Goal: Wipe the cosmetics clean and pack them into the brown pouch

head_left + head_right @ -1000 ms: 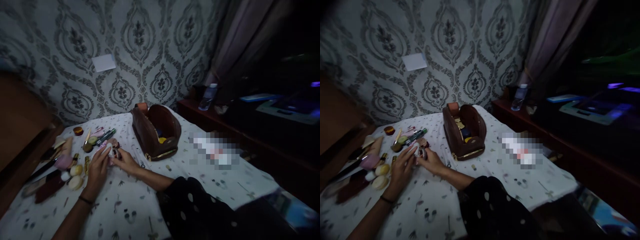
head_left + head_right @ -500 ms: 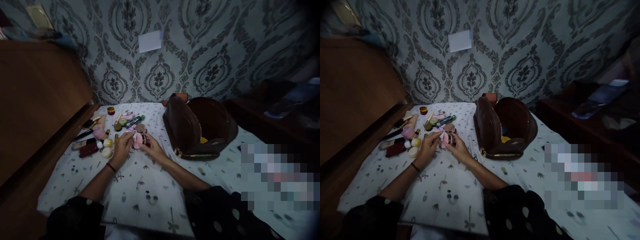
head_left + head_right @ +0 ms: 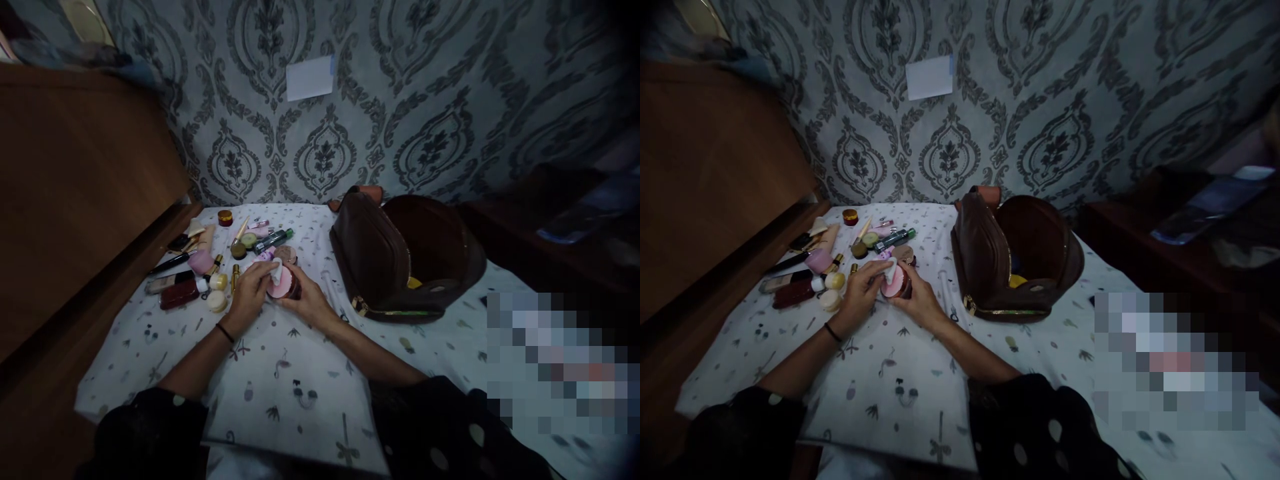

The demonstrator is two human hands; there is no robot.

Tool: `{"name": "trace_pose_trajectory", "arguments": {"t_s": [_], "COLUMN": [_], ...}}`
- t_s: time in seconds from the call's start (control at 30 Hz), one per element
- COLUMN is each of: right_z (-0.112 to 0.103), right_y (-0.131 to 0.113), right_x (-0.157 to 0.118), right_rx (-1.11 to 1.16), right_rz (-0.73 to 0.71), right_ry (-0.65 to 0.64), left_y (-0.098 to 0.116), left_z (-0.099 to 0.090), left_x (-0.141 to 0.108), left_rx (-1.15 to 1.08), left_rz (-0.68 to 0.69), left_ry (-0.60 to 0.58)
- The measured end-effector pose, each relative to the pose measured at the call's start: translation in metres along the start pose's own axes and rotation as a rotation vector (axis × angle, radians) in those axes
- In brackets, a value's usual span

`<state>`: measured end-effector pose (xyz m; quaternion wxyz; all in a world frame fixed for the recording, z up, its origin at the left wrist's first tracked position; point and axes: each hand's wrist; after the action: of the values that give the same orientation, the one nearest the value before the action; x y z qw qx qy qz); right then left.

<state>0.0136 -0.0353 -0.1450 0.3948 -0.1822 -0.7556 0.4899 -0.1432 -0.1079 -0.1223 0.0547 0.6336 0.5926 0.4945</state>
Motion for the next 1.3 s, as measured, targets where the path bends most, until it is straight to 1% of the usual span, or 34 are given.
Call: {"name": "trace_pose_trajectory", "arguments": {"t_s": [0.13,0.27,0.4,0.5,0.67,0.77,0.87,0.97,1.2,1.3], "right_z": [0.001,0.002,0.001,-0.001,-0.001,0.001,0.002,0.003,0.001,0.001], "right_y": [0.004,0.009,0.007,0.004,0.006,0.010,0.013,0.014,0.010,0.011], "right_x": [0.001,0.002,0.002,0.002,0.002,0.002,0.002,0.002,0.001,0.000], "right_rx": [-0.004,-0.003,-0.009,-0.026,-0.022,0.008,0.048,0.042,0.080,0.063], "right_rz": [0.005,0.034,0.091,0.099,0.026,-0.006,-0.014,-0.016,-0.024,0.000], "right_ry": [0.022,0.046,0.042,0.045,0.049,0.046,0.034,0.044,0.037,0.056], "left_y": [0.003,0.008,0.012,0.014,0.014,0.012,0.010,0.008,0.006,0.006], "left_z": [-0.001,0.000,0.000,-0.002,-0.004,-0.004,-0.003,-0.003,-0.005,-0.006], "left_x": [0.000,-0.002,-0.002,-0.001,0.000,-0.001,-0.001,-0.001,0.000,-0.001], "left_rx": [-0.010,-0.014,-0.057,-0.085,-0.087,-0.073,-0.053,-0.008,0.101,0.145], "left_rz": [0.014,0.052,0.084,0.083,0.060,0.049,0.053,0.034,-0.061,-0.108], "left_ry": [-0.012,-0.053,-0.111,-0.129,-0.115,-0.086,-0.068,-0.059,-0.030,-0.019]}}
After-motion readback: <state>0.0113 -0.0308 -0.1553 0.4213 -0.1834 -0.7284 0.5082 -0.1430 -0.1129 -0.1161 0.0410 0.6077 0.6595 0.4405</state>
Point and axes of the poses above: each hand's wrist, its own x-axis towards the middle knuckle, its own z-axis out of the palm, y = z × x, and after that the axes turned 6 degrees about -z, right-handed
